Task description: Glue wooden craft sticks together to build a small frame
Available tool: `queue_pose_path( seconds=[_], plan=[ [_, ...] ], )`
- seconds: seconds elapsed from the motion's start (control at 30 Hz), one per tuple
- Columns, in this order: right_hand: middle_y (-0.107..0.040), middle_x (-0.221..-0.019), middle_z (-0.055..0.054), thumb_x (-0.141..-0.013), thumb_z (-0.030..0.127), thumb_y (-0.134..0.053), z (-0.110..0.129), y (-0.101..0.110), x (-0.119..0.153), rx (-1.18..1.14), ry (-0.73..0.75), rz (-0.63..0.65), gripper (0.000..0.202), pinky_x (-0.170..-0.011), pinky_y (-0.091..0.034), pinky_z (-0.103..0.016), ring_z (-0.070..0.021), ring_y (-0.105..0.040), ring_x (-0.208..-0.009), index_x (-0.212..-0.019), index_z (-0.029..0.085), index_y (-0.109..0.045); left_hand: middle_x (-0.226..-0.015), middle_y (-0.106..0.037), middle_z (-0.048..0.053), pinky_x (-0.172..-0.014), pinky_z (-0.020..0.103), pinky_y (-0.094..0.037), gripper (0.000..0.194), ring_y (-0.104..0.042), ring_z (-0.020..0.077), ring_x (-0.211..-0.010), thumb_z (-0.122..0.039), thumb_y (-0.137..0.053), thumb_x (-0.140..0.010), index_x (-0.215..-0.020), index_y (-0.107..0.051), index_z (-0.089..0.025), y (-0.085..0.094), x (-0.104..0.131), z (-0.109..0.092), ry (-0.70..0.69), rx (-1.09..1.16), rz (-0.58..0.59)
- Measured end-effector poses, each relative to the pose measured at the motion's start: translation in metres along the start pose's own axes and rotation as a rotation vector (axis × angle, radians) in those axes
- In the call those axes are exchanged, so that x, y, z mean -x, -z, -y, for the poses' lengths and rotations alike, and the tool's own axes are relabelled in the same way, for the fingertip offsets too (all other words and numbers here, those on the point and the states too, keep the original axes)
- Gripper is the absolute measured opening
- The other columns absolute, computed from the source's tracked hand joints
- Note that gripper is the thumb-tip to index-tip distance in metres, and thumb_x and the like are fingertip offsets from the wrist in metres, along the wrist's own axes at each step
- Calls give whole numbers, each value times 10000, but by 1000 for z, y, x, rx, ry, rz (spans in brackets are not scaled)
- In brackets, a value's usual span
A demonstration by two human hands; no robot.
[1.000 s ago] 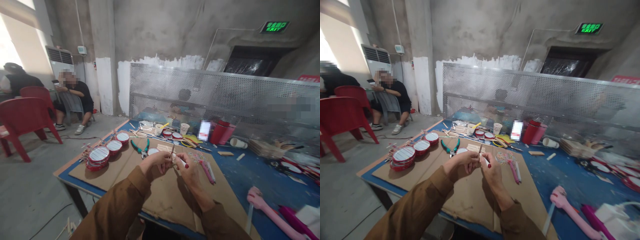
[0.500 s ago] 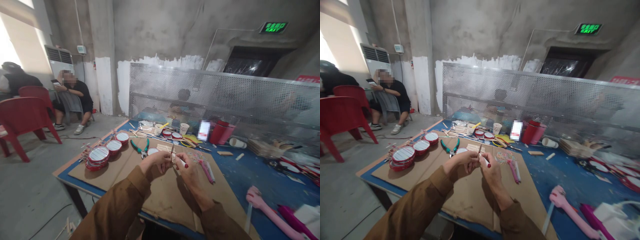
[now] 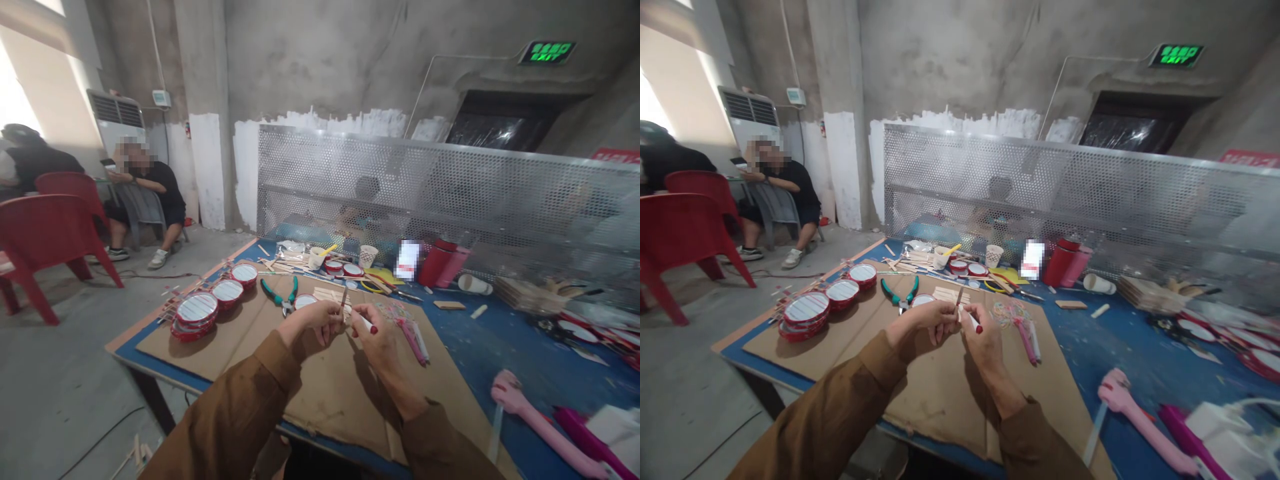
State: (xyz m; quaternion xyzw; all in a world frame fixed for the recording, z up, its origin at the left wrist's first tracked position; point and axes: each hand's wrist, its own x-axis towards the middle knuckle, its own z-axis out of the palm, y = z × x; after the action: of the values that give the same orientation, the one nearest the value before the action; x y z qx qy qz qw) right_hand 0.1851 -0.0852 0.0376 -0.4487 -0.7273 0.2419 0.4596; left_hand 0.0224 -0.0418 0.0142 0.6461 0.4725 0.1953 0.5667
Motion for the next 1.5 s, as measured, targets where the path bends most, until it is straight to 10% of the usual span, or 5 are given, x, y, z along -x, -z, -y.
queue_pose_path(
  seconds=[1.5],
  plan=[
    [-674, -713, -38, -835, 467, -475, -4, -1, 0, 27, 24, -10, 296, -555, -439, -285, -188, -608, -605, -846, 206, -614, -566, -515, -40, -428, 235, -479, 210, -538, 106, -404, -366, -491, -903, -838, -459, -168, 4, -5, 7, -47, 6, 22]
  ],
)
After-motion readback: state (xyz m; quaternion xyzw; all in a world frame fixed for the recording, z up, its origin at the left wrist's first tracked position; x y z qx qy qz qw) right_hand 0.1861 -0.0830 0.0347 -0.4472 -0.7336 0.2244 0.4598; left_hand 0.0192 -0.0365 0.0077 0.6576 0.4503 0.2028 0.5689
